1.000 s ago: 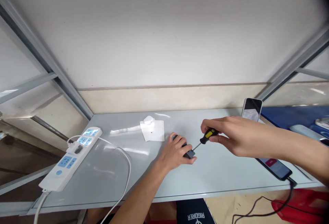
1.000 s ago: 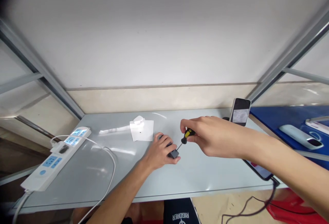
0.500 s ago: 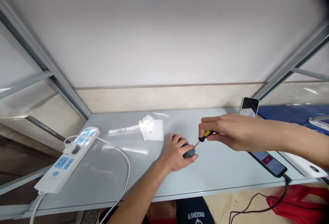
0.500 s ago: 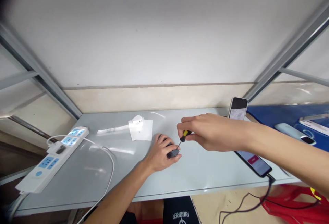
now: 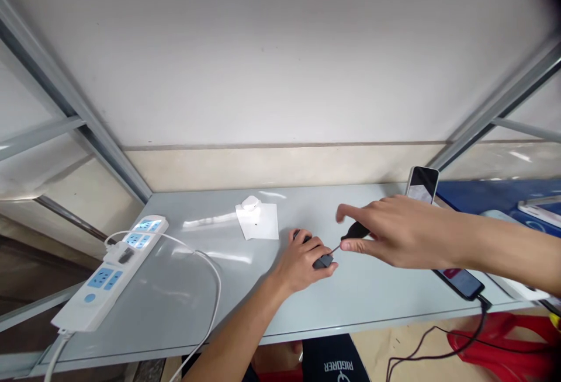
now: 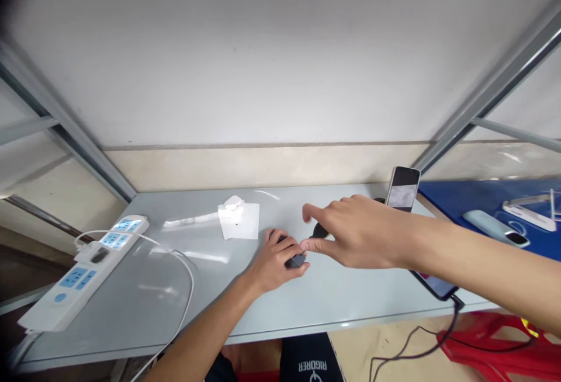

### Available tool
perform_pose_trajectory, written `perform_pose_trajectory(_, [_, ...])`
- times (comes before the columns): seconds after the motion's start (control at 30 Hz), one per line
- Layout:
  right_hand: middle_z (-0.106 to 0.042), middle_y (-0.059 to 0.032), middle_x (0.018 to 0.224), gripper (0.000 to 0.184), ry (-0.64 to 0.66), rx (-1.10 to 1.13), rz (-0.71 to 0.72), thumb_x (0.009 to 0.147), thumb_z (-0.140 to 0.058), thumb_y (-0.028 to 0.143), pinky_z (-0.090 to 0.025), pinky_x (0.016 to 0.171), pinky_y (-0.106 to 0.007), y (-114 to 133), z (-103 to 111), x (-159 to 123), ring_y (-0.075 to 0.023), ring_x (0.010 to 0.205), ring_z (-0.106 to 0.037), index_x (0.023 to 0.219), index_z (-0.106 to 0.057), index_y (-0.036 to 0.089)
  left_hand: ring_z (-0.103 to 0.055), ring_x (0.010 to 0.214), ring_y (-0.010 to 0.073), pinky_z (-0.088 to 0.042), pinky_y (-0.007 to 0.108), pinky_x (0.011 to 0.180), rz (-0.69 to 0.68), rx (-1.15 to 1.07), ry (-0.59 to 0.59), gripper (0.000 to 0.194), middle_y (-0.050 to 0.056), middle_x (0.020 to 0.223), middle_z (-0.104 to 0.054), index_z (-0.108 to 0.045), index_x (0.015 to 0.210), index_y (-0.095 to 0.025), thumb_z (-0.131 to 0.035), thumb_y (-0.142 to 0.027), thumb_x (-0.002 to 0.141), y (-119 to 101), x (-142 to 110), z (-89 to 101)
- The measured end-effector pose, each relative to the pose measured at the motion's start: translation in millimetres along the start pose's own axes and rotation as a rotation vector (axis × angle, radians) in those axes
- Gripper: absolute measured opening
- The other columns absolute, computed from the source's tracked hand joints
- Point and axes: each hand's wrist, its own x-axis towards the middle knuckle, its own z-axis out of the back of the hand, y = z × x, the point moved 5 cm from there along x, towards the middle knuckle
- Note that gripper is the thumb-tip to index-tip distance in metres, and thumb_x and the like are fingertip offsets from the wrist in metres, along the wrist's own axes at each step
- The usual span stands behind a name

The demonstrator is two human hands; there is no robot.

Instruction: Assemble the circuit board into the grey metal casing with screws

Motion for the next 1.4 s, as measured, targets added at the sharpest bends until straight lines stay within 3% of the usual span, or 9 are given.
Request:
perform_pose_trajectory(0.1, [-0.079,-0.0089,0.103,0.032,0.024,0.083,0.069,0.107,-0.044,0.049,-0.037,0.056,-0.034,0,1,-2,-0.0213,0.058,-0.067,0.12,-0.057,0.023,-0.059,0.099,0.023,-0.039,0.045,0.099,0.0,-0.001,-0.002,0.023,0.0,0.096,-0.078,-0.076,0.1,-0.026,-0.069,-0.047,0.099,-1,0,1.2])
perform_pose_trajectory(0.37, [-0.066,-0.0059,0.059,0.053,-0.058,-0.388,-0.013,0.11,-0.035,0.06,-0.019,0.054,-0.032,-12,-14,15,-0.0234,0.048,-0.06,0.09,-0.063,0.02,-0.059,0.1,0.0231,-0.038,0.043,0.096,-0.02,0.001,-0.03,0.019,-0.001,0.094,-0.078,-0.075,0.096,-0.025,-0.072,-0.044,0.098,-1,-2,1.4])
perform_pose_trajectory(0.57, [-0.077,-0.0103,0.105,0.028,0.003,-0.074,0.128,0.109,-0.041,0.036,-0.031,0.054,-0.033,0,-4,-1,-0.0187,0.054,-0.064,0.128,-0.053,0.02,-0.059,0.101,0.0235,-0.039,0.044,0.096,-0.018,0.022,-0.065,0.018,-0.001,0.094,-0.078,-0.075,0.095,-0.026,-0.072,-0.043,0.097,-1,0,-0.3])
perform_pose_trajectory(0.67, [-0.075,-0.0052,0.09,0.021,-0.047,-0.112,0.168,0.109,-0.044,0.039,-0.024,0.051,-0.032,-3,-10,-1,-0.0163,0.049,-0.058,0.104,-0.057,0.022,-0.059,0.1,0.0233,-0.039,0.044,0.096,-0.022,0.028,-0.066,0.017,-0.001,0.093,-0.078,-0.074,0.095,-0.026,-0.073,-0.042,0.096,0,0,-1.5])
perform_pose_trajectory(0.83, [-0.063,-0.0039,0.056,0.05,-0.052,-0.338,0.03,0.111,-0.035,0.054,-0.016,0.053,-0.033,-3,-16,10,-0.0201,0.044,-0.056,0.083,-0.06,0.021,-0.059,0.099,0.0236,-0.041,0.044,0.094,-0.022,0.041,-0.099,0.016,-0.001,0.092,-0.078,-0.074,0.093,-0.025,-0.075,-0.041,0.094,1,-2,-3.9])
perform_pose_trajectory(1.03, [-0.076,-0.0077,0.103,0.027,0.024,0.064,0.103,0.107,-0.045,0.037,-0.036,0.056,-0.033,5,1,-2,-0.019,0.059,-0.067,0.129,-0.053,0.023,-0.059,0.098,0.0233,-0.04,0.044,0.094,-0.029,0.036,-0.133,0.016,-0.002,0.09,-0.078,-0.073,0.091,-0.024,-0.077,-0.04,0.092,0,0,-3.9])
perform_pose_trajectory(1.13, [-0.074,-0.0037,0.091,0.018,-0.017,0.068,0.121,0.109,-0.044,0.038,-0.03,0.053,-0.032,-2,-4,-2,-0.017,0.054,-0.061,0.112,-0.055,0.024,-0.059,0.096,0.0228,-0.039,0.043,0.094,-0.043,0.037,-0.149,0.017,-0.002,0.088,-0.078,-0.072,0.09,-0.024,-0.077,-0.039,0.092,-1,1,-2.4])
perform_pose_trajectory(1.27, [-0.069,-0.0028,0.077,0.042,-0.152,-0.168,0.112,0.112,-0.038,0.051,-0.016,0.051,-0.033,-8,-16,9,-0.0142,0.044,-0.051,0.09,-0.057,0.022,-0.06,0.095,0.0232,-0.039,0.043,0.091,-0.051,0.052,-0.131,0.016,-0.002,0.087,-0.078,-0.072,0.087,-0.024,-0.076,-0.039,0.092,-1,1,-3.0])
perform_pose_trajectory(1.4, [-0.065,-0.0025,0.064,0.051,-0.142,-0.215,0.089,0.11,-0.036,0.058,-0.018,0.051,-0.033,-5,-12,9,-0.0167,0.043,-0.051,0.089,-0.062,0.02,-0.06,0.095,0.0241,-0.04,0.043,0.091,-0.043,0.062,-0.119,0.015,-0.001,0.087,-0.078,-0.072,0.087,-0.024,-0.076,-0.039,0.091,0,1,-3.5])
